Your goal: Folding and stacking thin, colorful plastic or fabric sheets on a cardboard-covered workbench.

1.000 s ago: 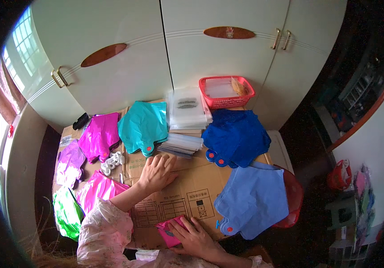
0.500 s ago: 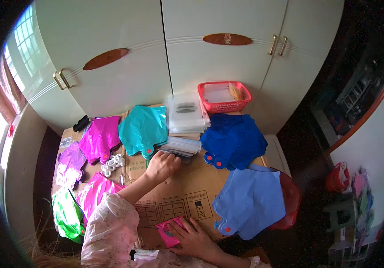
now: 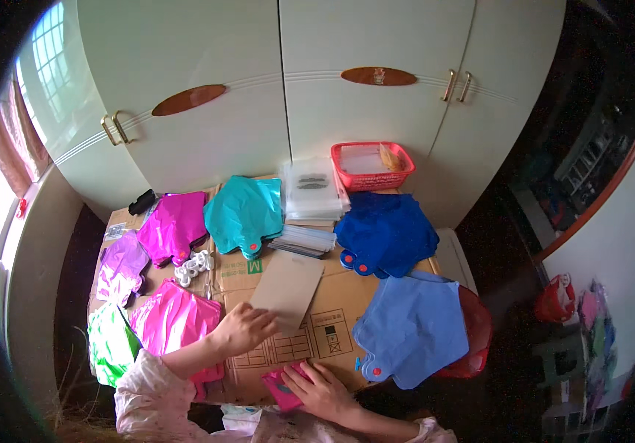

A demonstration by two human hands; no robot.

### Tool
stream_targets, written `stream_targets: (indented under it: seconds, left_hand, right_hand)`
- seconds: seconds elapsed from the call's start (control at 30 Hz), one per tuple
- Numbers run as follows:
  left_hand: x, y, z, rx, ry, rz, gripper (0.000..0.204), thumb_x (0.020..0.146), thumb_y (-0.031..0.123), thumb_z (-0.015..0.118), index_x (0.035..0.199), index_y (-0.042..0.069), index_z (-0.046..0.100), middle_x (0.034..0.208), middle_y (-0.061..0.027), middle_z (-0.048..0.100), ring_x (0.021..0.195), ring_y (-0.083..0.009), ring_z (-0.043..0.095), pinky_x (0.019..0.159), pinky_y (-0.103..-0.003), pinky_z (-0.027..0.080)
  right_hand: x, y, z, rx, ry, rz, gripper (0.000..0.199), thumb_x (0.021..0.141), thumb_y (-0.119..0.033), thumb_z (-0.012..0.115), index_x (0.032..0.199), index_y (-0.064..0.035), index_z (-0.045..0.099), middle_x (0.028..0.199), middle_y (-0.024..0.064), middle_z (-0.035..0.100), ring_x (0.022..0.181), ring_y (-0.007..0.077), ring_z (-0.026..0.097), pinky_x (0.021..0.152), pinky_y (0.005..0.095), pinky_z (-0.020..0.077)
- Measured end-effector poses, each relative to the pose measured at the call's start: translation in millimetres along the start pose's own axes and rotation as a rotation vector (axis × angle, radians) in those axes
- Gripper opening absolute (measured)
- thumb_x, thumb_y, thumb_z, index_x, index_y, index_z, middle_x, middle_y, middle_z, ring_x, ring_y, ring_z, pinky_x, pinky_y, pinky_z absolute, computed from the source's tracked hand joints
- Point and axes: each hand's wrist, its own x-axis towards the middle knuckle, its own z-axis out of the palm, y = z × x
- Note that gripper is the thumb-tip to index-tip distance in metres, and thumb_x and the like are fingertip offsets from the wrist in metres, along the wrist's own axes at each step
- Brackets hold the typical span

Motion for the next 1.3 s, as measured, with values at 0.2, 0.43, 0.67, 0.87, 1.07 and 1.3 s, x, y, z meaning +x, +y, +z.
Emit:
stream_targets:
  seconds: [0.2,0.43,0.67,0.87,1.07,1.3]
  left_hand:
    - [-67,33,-13,0.034,0.147,-0.021,0.027,0.076,0.021,0.058,0.101,0.012,0.058,0.110,-0.0032,0.060,0.105,-0.0179,0.055,0.082,-0.035,0.044]
    - [-98,75,-19,-0.076,0.176,-0.379,0.029,0.078,0.025,0.068,0.099,0.007,0.060,0.112,-0.0062,0.059,0.105,-0.0196,0.056,0.083,-0.036,0.043]
    - [-92,88,-3,-0.205,0.101,-0.483,0.060,0.083,0.035,0.064,0.128,-0.001,0.050,0.135,-0.0169,0.047,0.126,-0.0274,0.046,0.101,-0.042,0.037]
    - [-88,91,6,-0.213,0.079,-0.485,0.066,0.085,0.042,0.061,0.134,0.001,0.044,0.138,-0.0180,0.045,0.128,-0.0295,0.043,0.104,-0.045,0.033]
    - [-82,87,3,-0.217,0.044,-0.470,0.064,0.085,0.044,0.060,0.137,0.012,0.043,0.139,-0.0180,0.042,0.129,-0.0302,0.042,0.105,-0.047,0.032]
    - [-77,84,4,-0.232,0.042,-0.454,0.060,0.085,0.045,0.060,0.136,0.017,0.045,0.138,-0.0188,0.040,0.131,-0.0319,0.039,0.104,-0.050,0.033]
  right_hand:
    - [-1,8,-30,0.316,0.044,0.065,0.031,0.079,-0.026,0.066,0.105,-0.0087,0.068,0.093,0.0072,0.068,0.080,0.0203,0.063,0.076,0.0330,0.0510]
    - [100,85,-1,1.287,0.012,0.636,0.019,0.085,-0.016,0.066,0.096,0.0002,0.065,0.084,0.0066,0.068,0.074,0.0143,0.062,0.069,0.0323,0.0498]
    - [121,84,30,1.318,-0.236,0.640,0.024,0.085,-0.008,0.066,0.106,0.0010,0.061,0.098,0.0062,0.066,0.085,0.0121,0.061,0.077,0.0299,0.0499]
    - [119,86,46,1.143,-0.180,0.488,0.043,0.079,-0.014,0.070,0.116,0.0031,0.055,0.106,0.0160,0.065,0.094,0.0238,0.063,0.082,0.0355,0.0495]
    - [118,89,60,0.992,-0.153,0.463,0.048,0.078,-0.024,0.071,0.114,0.0045,0.055,0.105,0.0226,0.064,0.096,0.0330,0.063,0.084,0.0405,0.0488]
    - [126,79,30,0.817,-0.205,0.469,0.045,0.077,-0.026,0.070,0.109,0.0020,0.057,0.099,0.0224,0.065,0.092,0.0363,0.064,0.082,0.0433,0.0489]
